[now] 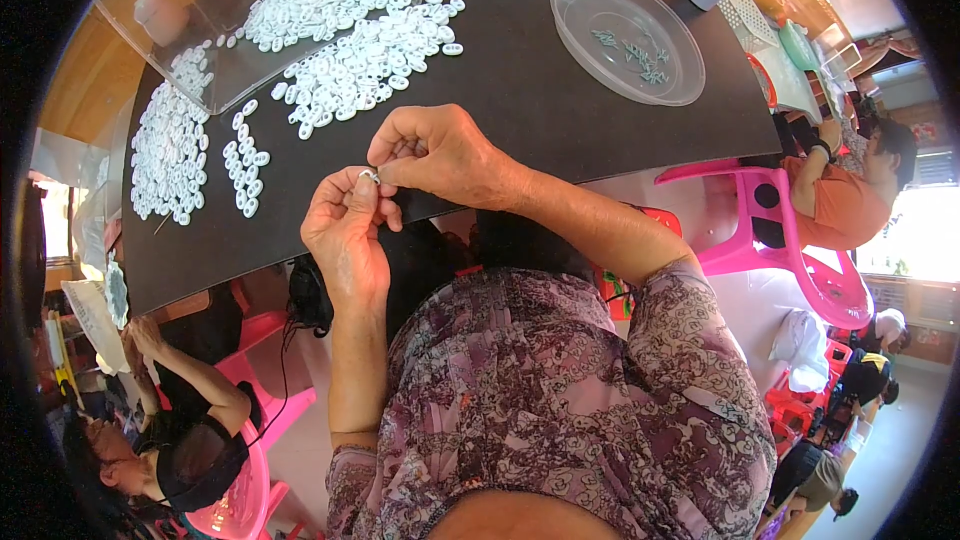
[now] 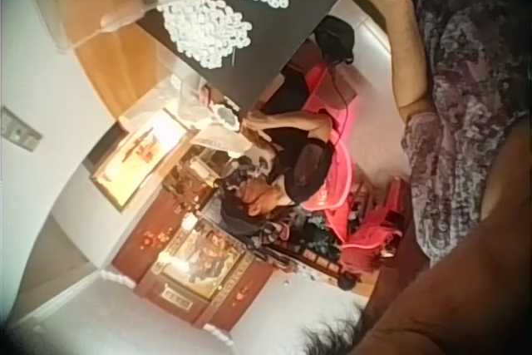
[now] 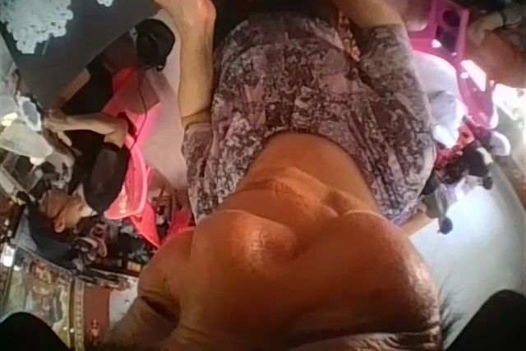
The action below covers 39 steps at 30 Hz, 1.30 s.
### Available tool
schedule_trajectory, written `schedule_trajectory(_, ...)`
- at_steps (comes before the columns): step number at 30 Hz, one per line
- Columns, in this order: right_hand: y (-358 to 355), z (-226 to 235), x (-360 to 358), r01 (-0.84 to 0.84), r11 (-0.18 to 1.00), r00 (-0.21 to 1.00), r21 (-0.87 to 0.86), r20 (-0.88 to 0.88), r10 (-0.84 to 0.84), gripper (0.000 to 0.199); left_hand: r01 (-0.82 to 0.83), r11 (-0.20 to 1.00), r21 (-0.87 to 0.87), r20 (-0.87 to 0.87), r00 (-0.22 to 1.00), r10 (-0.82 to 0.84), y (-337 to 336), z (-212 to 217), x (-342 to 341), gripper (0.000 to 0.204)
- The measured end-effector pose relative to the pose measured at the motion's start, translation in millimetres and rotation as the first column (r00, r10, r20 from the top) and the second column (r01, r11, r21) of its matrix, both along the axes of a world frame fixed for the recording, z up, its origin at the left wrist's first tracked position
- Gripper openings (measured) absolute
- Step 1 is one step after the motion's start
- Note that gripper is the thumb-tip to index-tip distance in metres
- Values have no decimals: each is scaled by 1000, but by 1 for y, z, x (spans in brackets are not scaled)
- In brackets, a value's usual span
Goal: Manual assembly of small white plastic components by fitting rings into larger circular housings.
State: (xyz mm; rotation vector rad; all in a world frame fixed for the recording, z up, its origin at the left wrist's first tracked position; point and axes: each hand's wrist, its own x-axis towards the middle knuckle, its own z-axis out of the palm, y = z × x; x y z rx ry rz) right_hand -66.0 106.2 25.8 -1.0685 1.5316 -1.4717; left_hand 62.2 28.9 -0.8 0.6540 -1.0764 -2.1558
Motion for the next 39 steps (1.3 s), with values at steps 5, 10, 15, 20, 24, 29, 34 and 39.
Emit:
schedule_trajectory(5,0,3,3,21,999,997,26,-74,-19,11,-26,996,-89,11,1000,27,6,-3,-1,8)
schedule_trajectory(10,-2,0,7,46,997,991,59,-124,-38,12,-101,976,-194,-39,995,95,9,-9,-2,8)
schedule_trajectory(15,-1,3,9,73,996,992,43,-104,-68,12,-84,980,-181,-3,996,85,6,-2,1,9)
schedule_trajectory(20,-3,0,9,59,998,997,32,-50,-58,12,-53,980,-190,34,998,61,4,3,5,12)
schedule_trajectory(24,-2,0,10,36,999,998,40,-58,-34,12,-64,950,-306,84,992,94,7,-2,6,12)
schedule_trajectory(29,-5,-5,10,17,999,1000,36,23,-18,11,-65,918,-391,99,989,112,6,-5,7,12)
schedule_trajectory(34,-5,-7,9,38,999,999,31,-16,-37,10,-64,978,-201,52,996,75,0,-6,7,13)
schedule_trajectory(39,-2,-7,11,70,996,991,59,-118,-63,9,-64,978,-197,35,997,72,0,-6,7,14)
